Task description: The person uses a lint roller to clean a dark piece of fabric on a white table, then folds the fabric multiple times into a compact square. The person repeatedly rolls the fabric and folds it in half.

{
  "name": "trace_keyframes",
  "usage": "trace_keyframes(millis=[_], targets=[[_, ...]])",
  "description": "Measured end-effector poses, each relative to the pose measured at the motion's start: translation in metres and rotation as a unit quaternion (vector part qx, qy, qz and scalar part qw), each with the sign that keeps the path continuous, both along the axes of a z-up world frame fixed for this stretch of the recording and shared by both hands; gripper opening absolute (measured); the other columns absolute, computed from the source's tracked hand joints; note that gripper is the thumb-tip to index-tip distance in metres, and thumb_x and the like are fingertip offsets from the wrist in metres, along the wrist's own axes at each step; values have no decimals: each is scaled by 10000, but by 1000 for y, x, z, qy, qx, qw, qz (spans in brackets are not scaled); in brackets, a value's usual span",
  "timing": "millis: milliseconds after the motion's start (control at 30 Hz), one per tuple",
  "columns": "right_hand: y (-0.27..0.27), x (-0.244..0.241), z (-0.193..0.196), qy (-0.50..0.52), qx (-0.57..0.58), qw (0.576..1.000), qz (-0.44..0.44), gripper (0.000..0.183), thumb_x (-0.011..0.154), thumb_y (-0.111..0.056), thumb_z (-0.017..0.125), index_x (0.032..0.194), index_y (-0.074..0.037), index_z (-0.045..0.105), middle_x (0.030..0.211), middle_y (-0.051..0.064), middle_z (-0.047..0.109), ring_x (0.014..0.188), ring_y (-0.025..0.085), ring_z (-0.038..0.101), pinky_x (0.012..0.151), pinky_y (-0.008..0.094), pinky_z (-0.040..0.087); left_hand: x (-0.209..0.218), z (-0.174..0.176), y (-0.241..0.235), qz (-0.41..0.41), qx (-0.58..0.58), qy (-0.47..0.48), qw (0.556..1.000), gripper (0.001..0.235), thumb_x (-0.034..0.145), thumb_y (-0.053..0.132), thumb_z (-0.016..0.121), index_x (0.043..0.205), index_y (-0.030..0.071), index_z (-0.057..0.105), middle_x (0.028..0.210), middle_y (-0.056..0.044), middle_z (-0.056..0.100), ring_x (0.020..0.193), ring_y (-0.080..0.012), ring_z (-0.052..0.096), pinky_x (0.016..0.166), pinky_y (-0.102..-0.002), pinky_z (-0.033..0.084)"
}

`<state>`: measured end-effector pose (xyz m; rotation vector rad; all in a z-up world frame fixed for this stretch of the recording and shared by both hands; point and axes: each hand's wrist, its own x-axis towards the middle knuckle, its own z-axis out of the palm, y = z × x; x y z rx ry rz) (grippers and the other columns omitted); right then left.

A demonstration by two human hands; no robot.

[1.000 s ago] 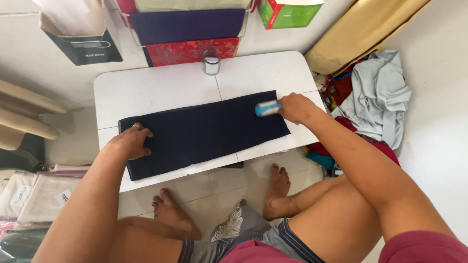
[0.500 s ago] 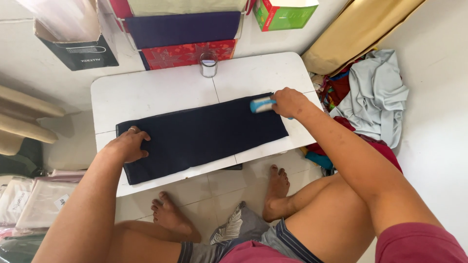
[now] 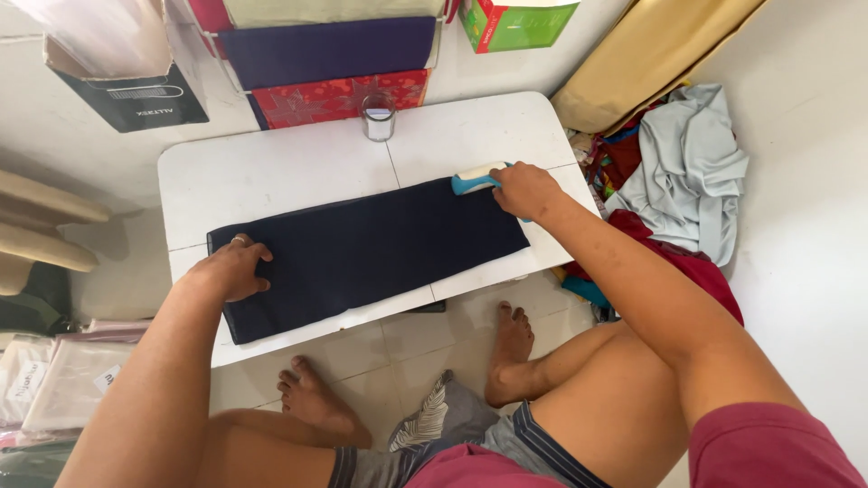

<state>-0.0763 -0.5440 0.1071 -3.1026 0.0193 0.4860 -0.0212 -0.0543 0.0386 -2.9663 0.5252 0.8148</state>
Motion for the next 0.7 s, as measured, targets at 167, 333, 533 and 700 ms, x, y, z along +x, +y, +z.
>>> trace_keyframes(millis=[167,333,533,700], targets=[[-4,-8,7,116,32,992,-41,372,886,-183,624,1191,-12,751,871,277,751,688,386,756,555,470,640,-3,1,0,6,-1,6,1000,534,830,253,822,1347,203,699,1433,-159,607,1259,-325,674,995,-435,599],[-5,-14,6,124,53,989,-66,366,882,-160,605,1155,40,745,781,263,734,562,317,734,494,424,632,-2,4,-1,-2,4,6,1000,543,834,255,824,1358,200,692,1446,-158,600,1268,-327,669,996,-436,603],[5,-34,23,207,70,972,-82,377,855,-151,629,1184,-20,758,822,311,725,444,329,689,311,354,588,-6,4,0,-2,7,9,1000,551,833,261,822,1365,204,689,1439,-164,602,1243,-328,683,968,-427,621],[-3,-24,-1,112,65,990,-49,363,885,-125,601,1183,26,744,804,313,708,601,399,730,429,437,632,-8,6,3,-3,5,15,1000,568,839,276,822,1383,201,675,1470,-158,580,1271,-333,669,989,-424,616]])
